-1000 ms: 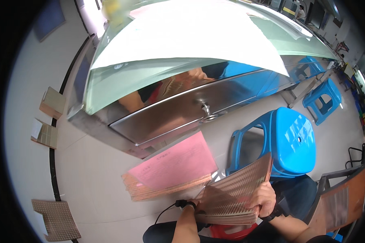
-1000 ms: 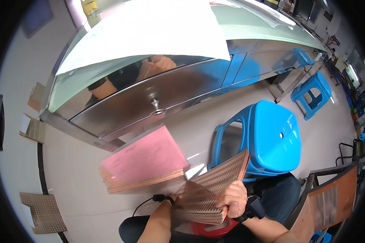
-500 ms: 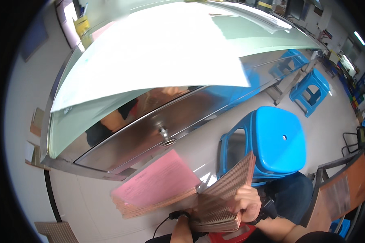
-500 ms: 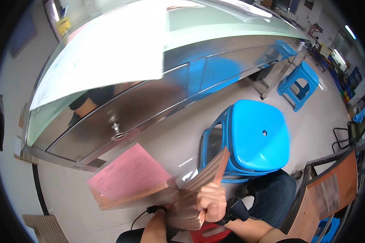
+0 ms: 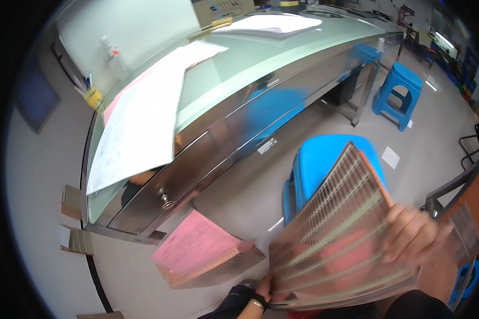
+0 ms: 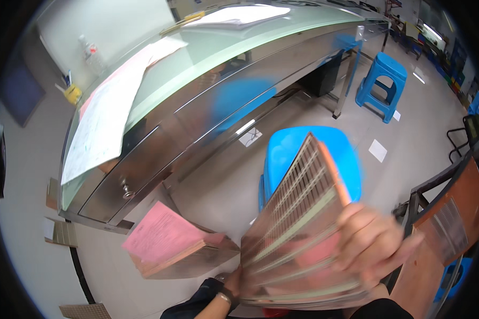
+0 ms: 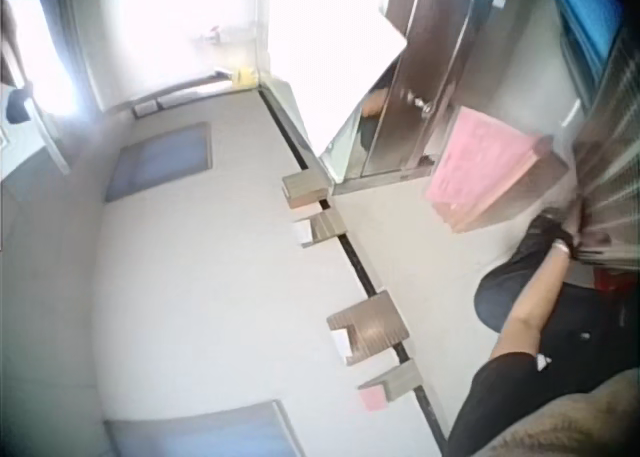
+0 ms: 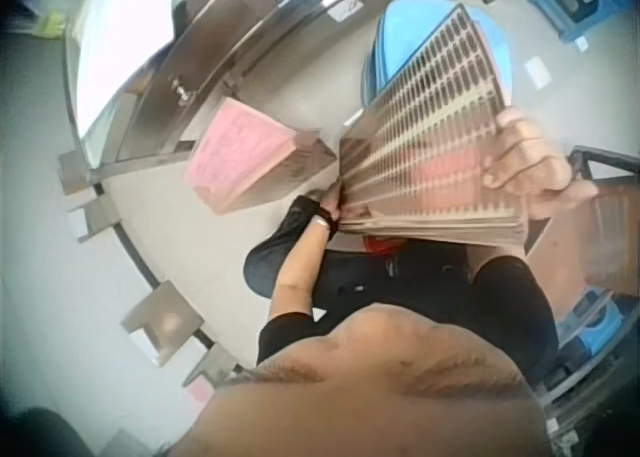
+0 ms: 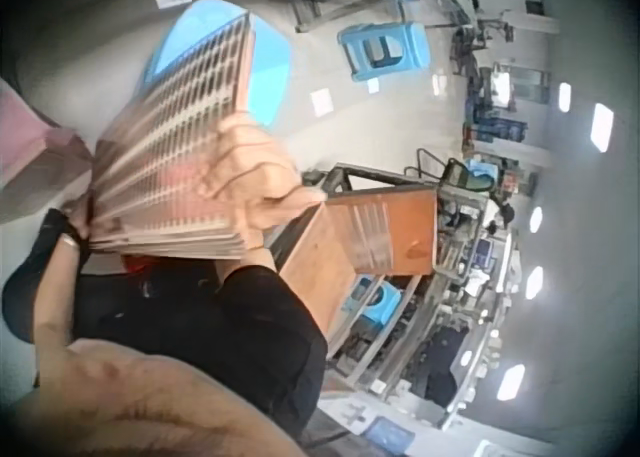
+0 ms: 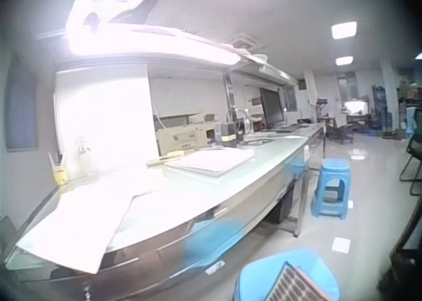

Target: Inspecting large circuit board sheets and recording data on a checklist.

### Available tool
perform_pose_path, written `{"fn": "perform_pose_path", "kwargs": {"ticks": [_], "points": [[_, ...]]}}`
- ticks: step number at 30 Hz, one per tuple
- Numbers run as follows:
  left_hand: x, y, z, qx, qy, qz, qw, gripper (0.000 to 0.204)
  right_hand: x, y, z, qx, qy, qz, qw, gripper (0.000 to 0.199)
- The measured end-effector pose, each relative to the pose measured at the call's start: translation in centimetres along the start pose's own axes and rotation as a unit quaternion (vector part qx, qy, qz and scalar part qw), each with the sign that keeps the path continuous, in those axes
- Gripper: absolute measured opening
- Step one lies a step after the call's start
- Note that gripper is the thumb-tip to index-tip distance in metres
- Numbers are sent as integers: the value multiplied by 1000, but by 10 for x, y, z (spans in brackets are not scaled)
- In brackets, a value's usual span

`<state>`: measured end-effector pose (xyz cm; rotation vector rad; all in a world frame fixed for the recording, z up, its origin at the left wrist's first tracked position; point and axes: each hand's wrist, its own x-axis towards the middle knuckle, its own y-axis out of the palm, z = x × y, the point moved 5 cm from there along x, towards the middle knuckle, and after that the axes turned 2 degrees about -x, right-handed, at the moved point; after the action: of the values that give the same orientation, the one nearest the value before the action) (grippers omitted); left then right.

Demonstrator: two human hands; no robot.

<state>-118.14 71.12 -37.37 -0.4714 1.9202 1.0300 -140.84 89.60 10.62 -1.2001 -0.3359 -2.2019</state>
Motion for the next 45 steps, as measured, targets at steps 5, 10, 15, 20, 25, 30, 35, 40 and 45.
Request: {"fn": "perform_pose_path", "kwargs": {"ticks": [5,10,15,20,25,30,35,40,45], "points": [[-142,91,-35,16,110,-170,979,32,-18,-119,-4,112,-38,-218,969,60],[-157,149,-103,81,358,-183,912,26,-81,-226,-43,238,-156,-288,914,39],[-142,186,-182,130,425,-197,874,24,-151,-259,-125,371,-57,-499,781,34],[-99,200,-239,243,512,-197,800,24,-224,-292,-202,382,44,-537,751,37],[-110,233,-244,203,433,-188,858,24,-225,-273,-208,294,181,-637,689,30],[-112,245,-245,193,432,-189,861,26,-299,-223,-213,216,379,-422,795,53],[-107,247,-244,181,440,-173,862,26,-330,-195,-215,224,450,-456,734,51],[-112,247,-240,177,444,-195,857,27,-306,-187,-207,129,529,-405,734,48],[-87,197,-265,268,493,-195,805,21,-287,-193,-196,141,561,-299,759,49]]}}
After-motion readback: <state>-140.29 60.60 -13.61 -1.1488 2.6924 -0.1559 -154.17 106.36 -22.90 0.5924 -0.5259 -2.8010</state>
